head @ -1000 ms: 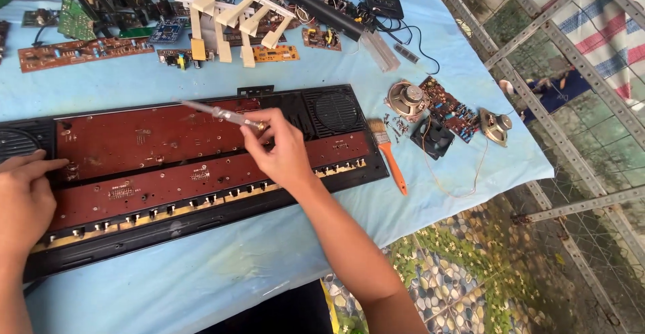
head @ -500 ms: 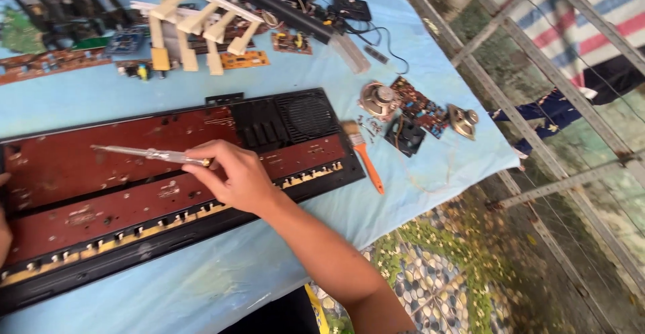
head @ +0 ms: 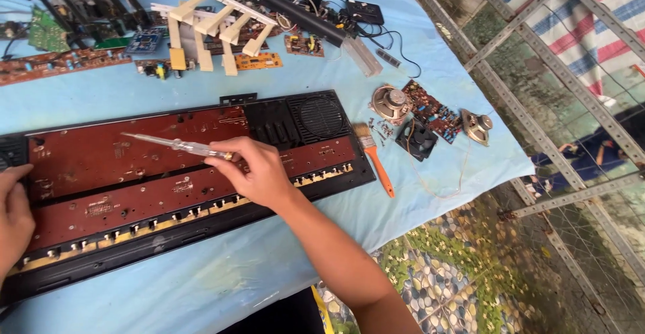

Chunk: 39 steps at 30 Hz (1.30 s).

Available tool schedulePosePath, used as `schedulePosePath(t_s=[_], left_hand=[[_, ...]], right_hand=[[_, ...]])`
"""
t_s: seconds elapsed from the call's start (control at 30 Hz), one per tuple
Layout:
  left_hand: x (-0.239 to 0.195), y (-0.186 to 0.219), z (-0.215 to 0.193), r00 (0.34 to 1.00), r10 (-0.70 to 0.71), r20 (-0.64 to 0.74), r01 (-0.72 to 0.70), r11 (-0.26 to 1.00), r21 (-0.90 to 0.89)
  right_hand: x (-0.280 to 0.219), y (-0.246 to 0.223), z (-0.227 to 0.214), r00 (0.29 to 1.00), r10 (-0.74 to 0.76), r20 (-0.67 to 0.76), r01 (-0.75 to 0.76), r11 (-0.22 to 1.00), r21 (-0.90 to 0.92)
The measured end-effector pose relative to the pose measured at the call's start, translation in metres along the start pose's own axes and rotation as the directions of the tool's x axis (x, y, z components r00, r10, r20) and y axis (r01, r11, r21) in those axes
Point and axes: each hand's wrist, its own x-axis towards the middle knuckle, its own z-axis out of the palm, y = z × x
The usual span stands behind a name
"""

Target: The person uses a screwdriver to tighten screws on the circuit board of a disassembled electronic device, likely a keyboard or synthesizer. The hands manipulate the tool and the device components on a table covered with a blue cloth.

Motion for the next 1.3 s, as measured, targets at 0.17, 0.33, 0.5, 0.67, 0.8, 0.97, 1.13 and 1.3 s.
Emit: schedulePosePath(t_s=[0.17,0.33,0.5,0.67,0.8,0.97,1.13,1.3], left_hand=[[0.024,0.058,-0.036,0.998,-0.06,-0.003,0.059,0.983,0.173],[0.044,0.114,-0.068,0.93,-0.348,0.116,0.231,0.802,0.55],[0.047,0.119,-0.069,0.929,-0.351,0.122,0.224,0.79,0.571],[0.052,0.128,-0.07,0.918,-0.374,0.13,0.251,0.803,0.541],[0.058,0.139,-0.073,0.914,-0.388,0.118,0.265,0.793,0.549],[0.062,0.149,-0.078,0.91,-0.406,0.083,0.307,0.796,0.522],[0.068,0.161,-0.084,0.888,-0.439,0.139,0.34,0.829,0.443],[0.067,0.167,-0.082,0.896,-0.426,0.127,0.345,0.847,0.404]], right_hand=[[0.005,0.006,-0.012,0.997,-0.031,-0.072,0.026,0.997,-0.066],[0.005,0.013,-0.019,0.983,-0.076,-0.166,0.055,0.99,-0.128],[0.003,0.011,-0.012,0.982,-0.076,-0.171,0.067,0.996,-0.055],[0.006,-0.002,-0.01,0.981,-0.049,-0.185,0.054,0.998,0.021],[0.011,-0.007,-0.011,0.982,-0.051,-0.183,0.056,0.998,0.025],[0.013,-0.014,-0.011,0.978,-0.062,-0.201,0.069,0.997,0.031],[0.011,-0.012,-0.009,0.96,0.029,-0.278,-0.032,0.999,-0.006],[0.006,-0.007,-0.007,0.957,0.069,-0.28,-0.064,0.998,0.026]])
